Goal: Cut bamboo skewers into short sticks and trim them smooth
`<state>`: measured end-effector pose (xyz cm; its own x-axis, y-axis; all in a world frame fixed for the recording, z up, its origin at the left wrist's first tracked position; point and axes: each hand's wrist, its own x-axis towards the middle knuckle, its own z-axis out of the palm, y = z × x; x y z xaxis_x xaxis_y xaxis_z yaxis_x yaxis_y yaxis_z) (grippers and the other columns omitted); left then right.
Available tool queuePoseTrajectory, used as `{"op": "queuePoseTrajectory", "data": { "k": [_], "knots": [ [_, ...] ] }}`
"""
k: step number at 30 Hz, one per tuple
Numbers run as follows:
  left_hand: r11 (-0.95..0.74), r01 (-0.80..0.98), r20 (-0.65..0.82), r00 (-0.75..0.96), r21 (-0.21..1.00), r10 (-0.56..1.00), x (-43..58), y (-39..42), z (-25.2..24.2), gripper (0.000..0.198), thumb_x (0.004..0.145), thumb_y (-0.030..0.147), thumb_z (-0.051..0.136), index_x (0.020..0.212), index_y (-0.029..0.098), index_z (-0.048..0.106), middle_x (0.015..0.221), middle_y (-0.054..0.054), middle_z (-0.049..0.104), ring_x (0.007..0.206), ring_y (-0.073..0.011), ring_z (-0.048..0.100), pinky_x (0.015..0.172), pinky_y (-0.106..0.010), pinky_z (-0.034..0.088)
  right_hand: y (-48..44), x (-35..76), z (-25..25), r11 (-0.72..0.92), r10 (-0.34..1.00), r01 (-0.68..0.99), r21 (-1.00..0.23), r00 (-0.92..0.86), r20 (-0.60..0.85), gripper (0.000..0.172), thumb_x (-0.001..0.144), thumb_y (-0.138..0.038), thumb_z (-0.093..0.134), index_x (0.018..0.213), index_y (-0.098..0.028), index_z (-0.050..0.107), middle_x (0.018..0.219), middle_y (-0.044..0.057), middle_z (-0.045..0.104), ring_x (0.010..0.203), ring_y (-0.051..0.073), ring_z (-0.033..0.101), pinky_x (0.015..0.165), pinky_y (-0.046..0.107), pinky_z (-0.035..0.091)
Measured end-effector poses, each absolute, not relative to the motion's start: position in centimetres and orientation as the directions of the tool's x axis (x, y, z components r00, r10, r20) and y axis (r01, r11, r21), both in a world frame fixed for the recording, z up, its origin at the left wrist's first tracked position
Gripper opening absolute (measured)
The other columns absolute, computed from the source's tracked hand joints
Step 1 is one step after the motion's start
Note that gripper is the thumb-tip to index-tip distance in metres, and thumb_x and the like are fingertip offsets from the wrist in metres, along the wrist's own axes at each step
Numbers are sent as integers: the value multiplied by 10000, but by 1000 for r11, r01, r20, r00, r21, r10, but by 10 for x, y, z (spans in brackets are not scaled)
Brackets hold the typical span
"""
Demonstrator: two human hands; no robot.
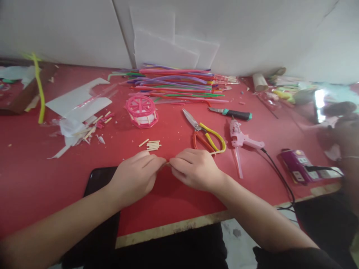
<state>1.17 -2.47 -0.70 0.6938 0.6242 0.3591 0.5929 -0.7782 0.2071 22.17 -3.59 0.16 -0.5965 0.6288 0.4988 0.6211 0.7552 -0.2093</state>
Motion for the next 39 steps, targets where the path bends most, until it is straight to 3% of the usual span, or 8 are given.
{"op": "queuePoseTrajectory", "data": {
  "k": [4,8,12,16,21,25,31,39],
  "knots": [
    [-822,489,367,736,292,569,12,-22,-3,270,883,46,440,880,150,689,808,-62,671,753,-229,558,673,-341,485,-32,230,2,801,598,504,-323,-655,463,81,860,-124,570,837,-180,623,684,25,656,602,145,598,551,276,473],
    [-759,447,467,603,474,647,10,-14,0,250,929,99,473,910,166,712,868,-70,676,805,-205,568,770,-351,488,-29,234,0,742,666,480,-468,-447,597,151,873,-119,600,998,-204,616,820,31,699,722,144,651,650,274,532],
    [-612,419,403,487,670,775,7,-8,-2,100,916,196,602,925,204,701,876,-33,718,834,-184,635,830,-345,498,-21,240,-2,657,709,657,-370,-371,600,257,893,-77,522,1092,-214,612,957,55,706,884,178,665,805,343,545],
    [-534,413,358,431,738,828,7,-8,-3,71,907,234,622,909,207,687,918,-37,745,935,-206,667,923,-385,491,0,255,3,571,760,779,-258,-384,525,255,928,-113,473,1064,-229,655,1032,67,691,970,197,655,869,367,530],
    [-510,434,332,422,742,843,7,-7,-3,141,923,242,576,976,205,702,970,-67,748,922,-213,679,739,-321,543,51,282,6,479,817,855,-199,-351,458,191,932,-187,505,976,-243,683,931,51,695,902,220,652,788,380,534],
    [-351,389,236,315,852,919,5,-7,-8,200,916,284,591,1085,211,667,990,-70,746,881,-195,709,672,-274,562,91,294,-3,436,842,876,-206,-316,438,140,904,-193,553,860,-221,683,829,48,697,754,202,640,691,361,525],
    [-169,68,153,190,983,970,5,-5,-6,153,887,286,639,1001,184,629,825,-37,728,730,-157,725,637,-253,595,90,277,-4,458,830,857,-235,-317,458,249,943,-222,447,944,-142,682,963,78,687,974,209,633,891,378,475],
    [-89,-223,77,-60,971,995,1,10,-2,168,819,253,710,934,204,597,805,13,683,696,-132,695,568,-234,588,18,207,5,650,757,678,-342,-541,366,107,907,-173,565,957,-187,659,931,44,702,928,185,635,876,335,502]
  ]
}}
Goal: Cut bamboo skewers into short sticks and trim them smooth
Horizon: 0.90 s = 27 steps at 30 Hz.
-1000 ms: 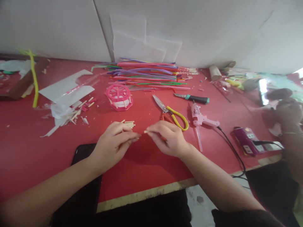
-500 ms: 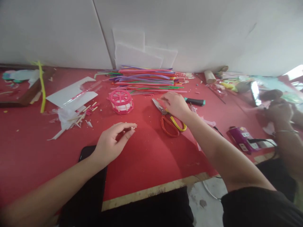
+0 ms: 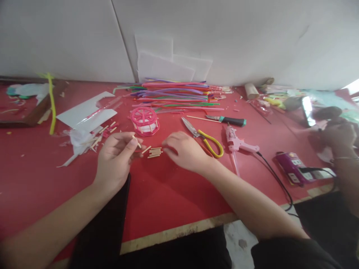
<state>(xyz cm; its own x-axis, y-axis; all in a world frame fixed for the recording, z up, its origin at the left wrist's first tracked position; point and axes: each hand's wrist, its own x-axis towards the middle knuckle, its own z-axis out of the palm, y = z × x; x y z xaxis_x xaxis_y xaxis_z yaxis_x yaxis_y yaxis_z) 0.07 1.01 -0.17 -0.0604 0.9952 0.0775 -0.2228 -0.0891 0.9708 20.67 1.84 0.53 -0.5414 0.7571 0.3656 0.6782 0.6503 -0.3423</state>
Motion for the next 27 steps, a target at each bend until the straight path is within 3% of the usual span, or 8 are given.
{"op": "queuePoseTrajectory", "data": {
  "k": [5,10,21,27],
  "knots": [
    [-39,-236,23,-72,971,997,1,14,-3,220,807,260,710,972,205,575,808,24,648,704,-140,706,675,-301,625,3,184,-6,654,756,688,-315,-581,303,137,933,-226,557,1002,-196,672,983,89,629,898,210,546,830,353,485],
    [-65,-189,62,-21,980,998,2,11,0,277,795,233,730,1030,194,591,821,15,645,735,-139,703,678,-263,614,2,179,-11,638,769,717,-280,-581,265,121,938,-231,553,904,-168,650,932,96,595,839,218,483,813,370,461],
    [-28,-89,29,12,996,999,-1,10,-4,260,820,317,722,1038,192,652,871,-26,693,831,-162,690,689,-256,596,1,181,-18,643,763,730,-232,-585,275,212,990,-234,436,917,-163,622,930,106,595,829,233,441,778,380,416],
    [-35,45,28,156,998,987,-3,9,-7,263,876,342,655,1090,191,632,832,-40,725,771,-172,703,632,-255,579,7,183,-16,672,740,698,-247,-631,233,202,985,-195,446,920,-155,633,919,97,606,831,212,481,804,358,436]
  ]
}}
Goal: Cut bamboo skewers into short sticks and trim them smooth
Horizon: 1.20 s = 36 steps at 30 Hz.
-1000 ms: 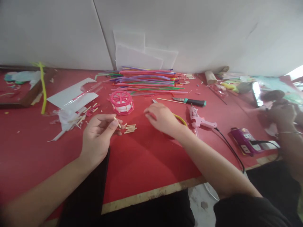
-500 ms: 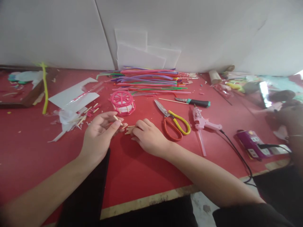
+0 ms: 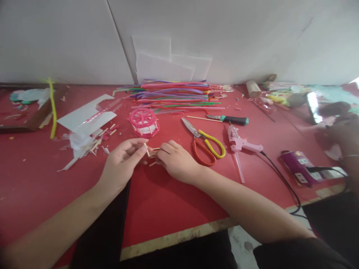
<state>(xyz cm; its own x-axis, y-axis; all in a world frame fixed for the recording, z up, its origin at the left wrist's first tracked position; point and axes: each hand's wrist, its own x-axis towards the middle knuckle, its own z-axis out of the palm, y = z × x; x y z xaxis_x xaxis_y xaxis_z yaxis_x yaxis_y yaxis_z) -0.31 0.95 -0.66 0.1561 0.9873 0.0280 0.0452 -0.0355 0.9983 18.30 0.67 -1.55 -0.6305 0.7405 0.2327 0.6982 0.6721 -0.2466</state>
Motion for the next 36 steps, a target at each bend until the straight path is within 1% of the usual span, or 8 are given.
{"op": "queuePoseTrajectory", "data": {
  "k": [3,6,10,13,17,23,27,36],
  "knots": [
    [-125,281,64,216,952,974,-3,6,-7,326,892,311,630,1194,203,573,872,-47,748,807,-189,718,702,-293,571,11,195,-5,749,655,606,-270,-739,159,152,940,-121,512,896,-173,649,884,56,633,852,190,531,830,326,452],
    [-294,479,135,339,827,931,0,0,-8,209,900,236,595,1105,200,596,945,-58,753,858,-209,724,728,-322,564,12,211,4,775,606,559,-295,-790,97,185,909,-66,522,904,-189,660,870,41,643,865,185,562,813,321,465],
    [-469,591,148,508,657,848,5,-6,-5,185,856,86,553,988,198,618,914,-49,731,803,-219,711,685,-335,555,4,224,11,737,642,584,-341,-763,80,238,897,-21,470,960,-175,640,934,65,639,888,178,586,799,317,489],
    [-496,632,148,520,596,841,8,-8,-3,238,831,55,549,1021,190,597,978,-69,708,812,-224,697,688,-349,561,-5,222,13,665,699,601,-444,-710,85,280,838,-83,609,1100,-176,579,1060,83,628,992,200,596,863,347,505],
    [-443,632,187,430,636,883,6,-7,-2,332,883,88,502,1206,165,501,1133,-119,665,890,-218,693,786,-389,576,-14,212,10,519,832,707,-480,-546,96,467,741,-252,769,1131,-161,529,1082,119,619,1031,274,595,861,430,519],
    [-426,618,21,552,661,834,-10,-1,8,412,866,105,582,1258,187,484,1161,-91,660,871,-202,685,827,-391,574,-21,205,2,469,869,722,-508,-481,119,433,754,-231,764,1098,-146,515,1073,128,618,1025,277,589,877,441,519],
    [-529,619,23,637,581,771,-12,1,6,534,846,103,634,1336,187,440,1258,-110,632,1038,-255,642,921,-436,528,-26,209,2,475,869,725,-499,-476,135,436,756,-192,747,1113,-153,501,1071,127,622,1027,285,591,872,455,524],
    [-464,578,40,597,671,801,-10,0,-4,537,831,90,663,1309,186,437,1201,-88,652,967,-212,649,870,-380,547,-25,208,-2,540,834,691,-481,-515,197,332,790,-146,665,1080,-142,503,1009,128,624,970,279,596,822,453,542]
  ]
}}
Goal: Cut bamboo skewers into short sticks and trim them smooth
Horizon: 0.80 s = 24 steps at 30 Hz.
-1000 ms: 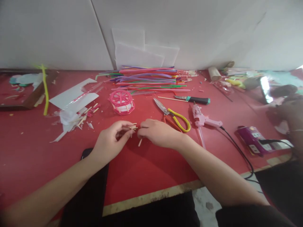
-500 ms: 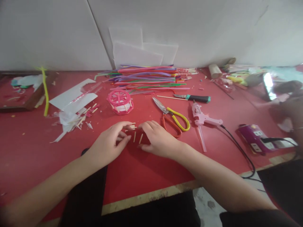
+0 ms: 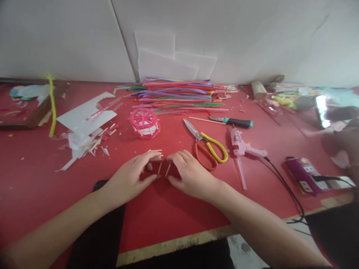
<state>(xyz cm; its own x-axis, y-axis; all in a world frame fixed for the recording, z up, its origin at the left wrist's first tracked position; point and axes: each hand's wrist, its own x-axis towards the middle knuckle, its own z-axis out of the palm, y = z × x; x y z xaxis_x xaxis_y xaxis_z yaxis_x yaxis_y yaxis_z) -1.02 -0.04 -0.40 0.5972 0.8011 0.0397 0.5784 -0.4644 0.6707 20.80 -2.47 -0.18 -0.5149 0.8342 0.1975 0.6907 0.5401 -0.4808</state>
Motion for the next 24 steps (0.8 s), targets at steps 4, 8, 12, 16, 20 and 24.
{"op": "queuePoseTrajectory", "data": {
  "k": [4,8,12,16,20,24],
  "knots": [
    [-488,591,36,613,643,789,-11,-1,-4,509,840,132,680,1295,189,459,1238,-106,638,1114,-269,618,924,-433,531,-23,205,-4,559,820,655,-508,-526,225,319,794,-119,646,1081,-142,510,1004,127,631,944,263,597,802,433,546],
    [-509,595,75,602,622,795,-10,-3,-4,507,843,155,689,1294,184,460,1299,-113,615,1175,-281,598,964,-446,521,-22,202,-5,557,816,620,-553,-533,224,303,803,-120,640,1082,-148,524,1012,123,636,951,255,598,819,433,542],
    [-519,611,93,590,598,802,-10,-5,-5,510,836,141,689,1294,185,468,1294,-112,628,1183,-286,601,963,-448,527,-23,201,-7,515,837,611,-601,-508,200,322,800,-112,651,1098,-157,537,1030,117,651,981,249,611,852,429,538],
    [-542,621,94,605,566,791,-11,-6,-7,502,850,153,670,1309,172,468,1304,-133,624,1138,-305,619,921,-475,543,-24,200,-8,497,851,612,-616,-482,207,331,788,-78,656,1081,-187,548,1020,88,668,967,230,635,842,398,546],
    [-549,612,87,619,569,780,-11,-6,-6,470,863,157,648,1301,161,478,1294,-144,626,1139,-304,613,924,-474,536,-25,199,-9,488,859,621,-614,-466,211,324,789,-74,654,1075,-193,557,1019,83,677,972,226,646,837,389,552],
    [-522,623,66,604,582,795,-12,-8,-6,511,847,152,668,1316,172,466,1277,-133,636,1096,-290,631,906,-460,543,-26,202,-8,460,870,623,-632,-459,180,356,783,-86,670,1108,-188,565,1050,86,681,1005,228,648,870,393,548]
  ]
}}
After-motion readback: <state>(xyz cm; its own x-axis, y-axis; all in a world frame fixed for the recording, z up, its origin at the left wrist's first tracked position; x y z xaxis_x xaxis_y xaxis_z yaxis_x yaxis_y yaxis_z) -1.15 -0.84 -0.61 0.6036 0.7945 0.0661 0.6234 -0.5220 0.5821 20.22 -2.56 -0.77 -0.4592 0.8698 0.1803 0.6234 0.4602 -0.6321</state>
